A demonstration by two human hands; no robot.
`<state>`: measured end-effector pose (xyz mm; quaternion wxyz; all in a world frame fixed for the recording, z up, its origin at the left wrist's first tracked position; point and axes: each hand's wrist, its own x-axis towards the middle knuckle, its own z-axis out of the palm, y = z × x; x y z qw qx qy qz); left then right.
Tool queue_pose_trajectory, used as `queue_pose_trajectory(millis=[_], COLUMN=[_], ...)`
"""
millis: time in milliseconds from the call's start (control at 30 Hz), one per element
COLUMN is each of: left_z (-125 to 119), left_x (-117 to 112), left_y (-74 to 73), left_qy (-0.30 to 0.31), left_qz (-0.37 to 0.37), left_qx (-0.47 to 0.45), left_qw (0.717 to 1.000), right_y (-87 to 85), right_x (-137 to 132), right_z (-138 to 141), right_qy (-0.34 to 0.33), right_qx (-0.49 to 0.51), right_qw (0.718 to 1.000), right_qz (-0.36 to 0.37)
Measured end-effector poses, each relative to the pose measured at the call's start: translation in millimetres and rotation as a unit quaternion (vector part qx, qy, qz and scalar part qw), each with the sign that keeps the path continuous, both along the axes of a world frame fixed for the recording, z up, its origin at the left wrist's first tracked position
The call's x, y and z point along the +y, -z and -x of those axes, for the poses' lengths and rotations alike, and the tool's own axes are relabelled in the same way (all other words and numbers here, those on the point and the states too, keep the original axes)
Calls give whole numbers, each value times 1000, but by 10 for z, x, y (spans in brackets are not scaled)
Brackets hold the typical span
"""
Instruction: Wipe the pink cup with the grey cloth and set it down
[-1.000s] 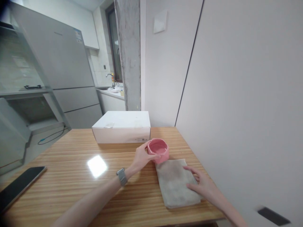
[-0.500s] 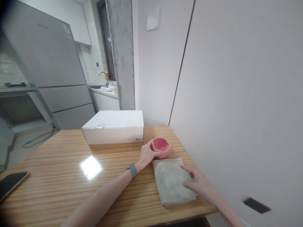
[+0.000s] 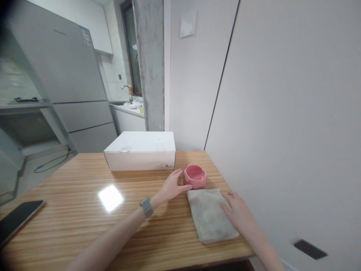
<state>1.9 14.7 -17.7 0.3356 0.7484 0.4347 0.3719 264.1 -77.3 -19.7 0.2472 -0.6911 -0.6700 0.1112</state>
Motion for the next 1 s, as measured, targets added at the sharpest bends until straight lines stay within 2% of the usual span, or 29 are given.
queue_pose_trajectory(millis=[67,133,233,333,400,500,600,733,1000], left_z=[205,428,756,1036,1182,1325,1377,1376,1424], left_x=[-120,-296,-615,-907,-1060,-1235,-1354,-1413,-1395], left_y=[-48,-104,-152,-80,31,207,320,376,386], left_qy=[22,45,56,-27,-98,-158,-178,-166,-145], left_qz=[-4,5,5,-18,-27,-23,-33,-38,-64], left_qx=[17,25,69,195,290,378,395,404,386], left_qw=[1000,999,996,980,952,912,901,899,909], right_y=[-84,-170,-187,-16,149,360,477,522,503], right_x=[-21,-70,-172,-267,-320,-385,-431,-458,-475], right_z=[228,571,1220,1857,2198,2546,2716,2758,2714], right_qy=[26,-19,-79,-115,-125,-126,-115,-123,-159], right_qx=[-41,-33,-8,-19,-27,-44,-88,-121,-103], right_qw=[997,996,996,992,990,989,985,974,971], right_qz=[-59,-78,-51,-39,-51,-57,-98,-149,-145])
